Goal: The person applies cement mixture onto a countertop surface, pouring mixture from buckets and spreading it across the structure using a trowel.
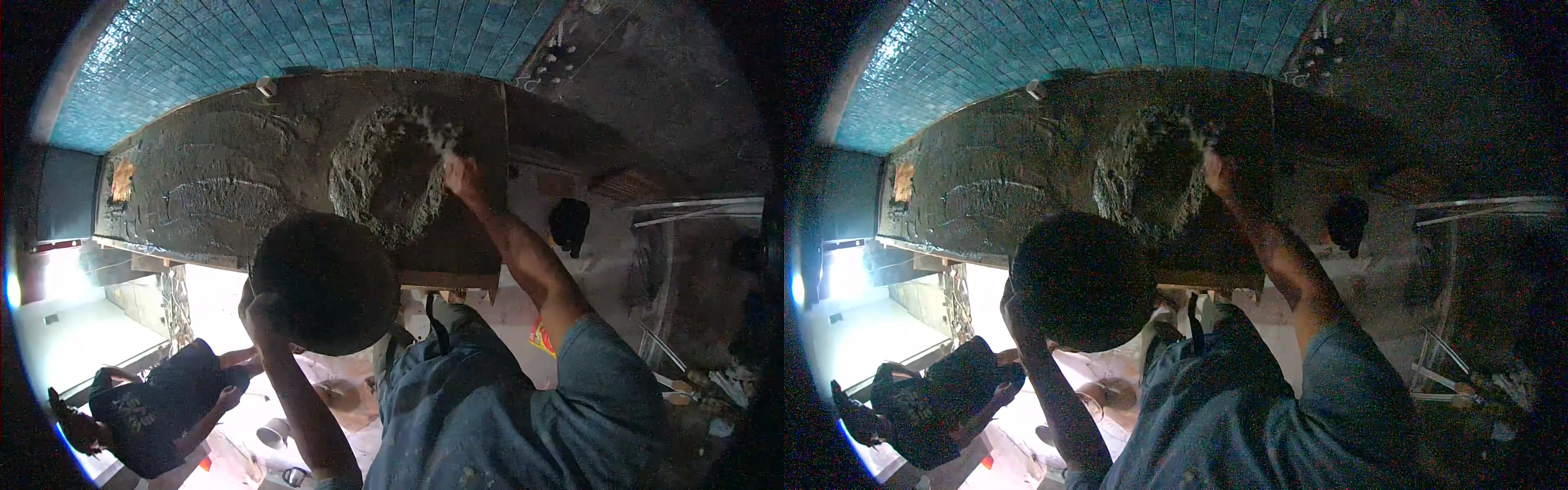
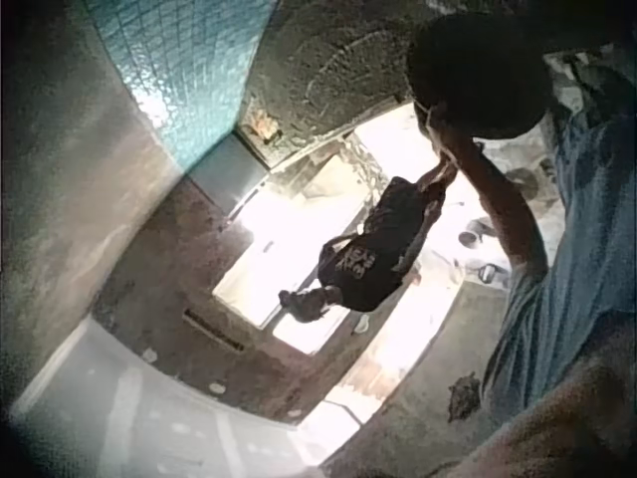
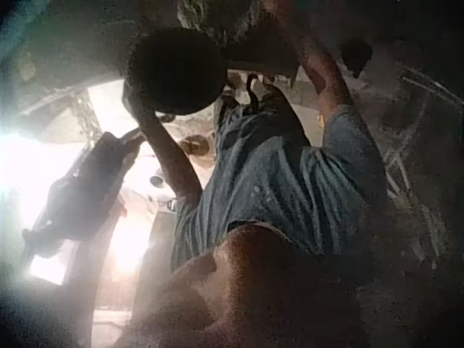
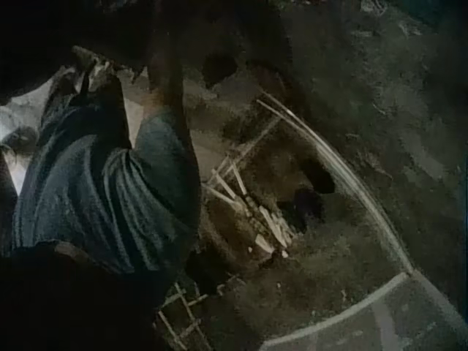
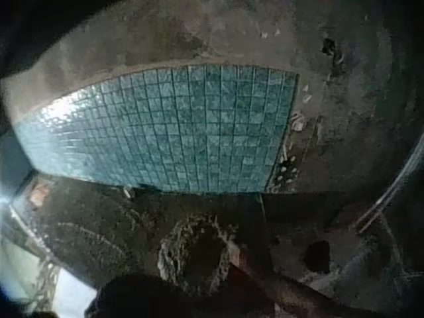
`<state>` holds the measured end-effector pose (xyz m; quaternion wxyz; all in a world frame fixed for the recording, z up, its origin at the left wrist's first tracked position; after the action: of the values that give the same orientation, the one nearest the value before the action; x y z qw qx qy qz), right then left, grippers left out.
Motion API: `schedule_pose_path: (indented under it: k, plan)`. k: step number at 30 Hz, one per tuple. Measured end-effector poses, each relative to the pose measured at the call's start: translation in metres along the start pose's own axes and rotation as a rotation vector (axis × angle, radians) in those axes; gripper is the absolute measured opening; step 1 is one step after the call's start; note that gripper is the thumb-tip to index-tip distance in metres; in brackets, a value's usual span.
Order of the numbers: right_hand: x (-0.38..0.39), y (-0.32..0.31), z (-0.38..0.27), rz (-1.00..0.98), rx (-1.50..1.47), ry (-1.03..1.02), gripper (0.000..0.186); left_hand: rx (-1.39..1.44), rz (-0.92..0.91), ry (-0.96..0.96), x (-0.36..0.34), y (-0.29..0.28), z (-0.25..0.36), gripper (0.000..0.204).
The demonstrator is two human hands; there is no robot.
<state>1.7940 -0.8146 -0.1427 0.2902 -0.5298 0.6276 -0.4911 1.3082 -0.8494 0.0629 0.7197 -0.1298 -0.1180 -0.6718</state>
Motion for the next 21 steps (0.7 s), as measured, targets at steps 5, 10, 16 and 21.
schedule_pose_path:
  k: [5, 10, 16, 21]
  plan:
    - [-0.009, 0.015, 0.023, 0.022, -0.279, 0.06, 0.03, 0.094, -0.133, -0.05, -0.008, -0.008, -0.01, 0.052]
    - [0.015, 0.038, -0.04, 0.022, -0.687, -0.212, 0.031, -0.105, -0.303, 0.067, -0.033, -0.02, -0.021, 0.045]
    - [-0.045, -0.028, -0.021, 0.199, 0.009, -0.122, 0.031, -0.117, -0.211, 0.045, -0.025, 0.003, -0.002, 0.046]
    - [-0.081, -0.047, 0.071, -0.048, -0.074, 0.105, 0.03, -0.023, -0.117, -0.032, -0.023, 0.009, -0.007, 0.046]
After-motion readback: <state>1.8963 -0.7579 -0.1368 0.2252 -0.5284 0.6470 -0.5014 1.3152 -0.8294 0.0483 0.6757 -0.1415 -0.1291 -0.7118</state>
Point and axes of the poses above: each hand's wrist, its own x-axis away from the middle knuckle, its own y-axis out of the palm, z = x × y, the point moved 6 cm from there along -x, towards the middle knuckle, and after that the axes turned 7 degrees about -z, right-handed, at the moved point
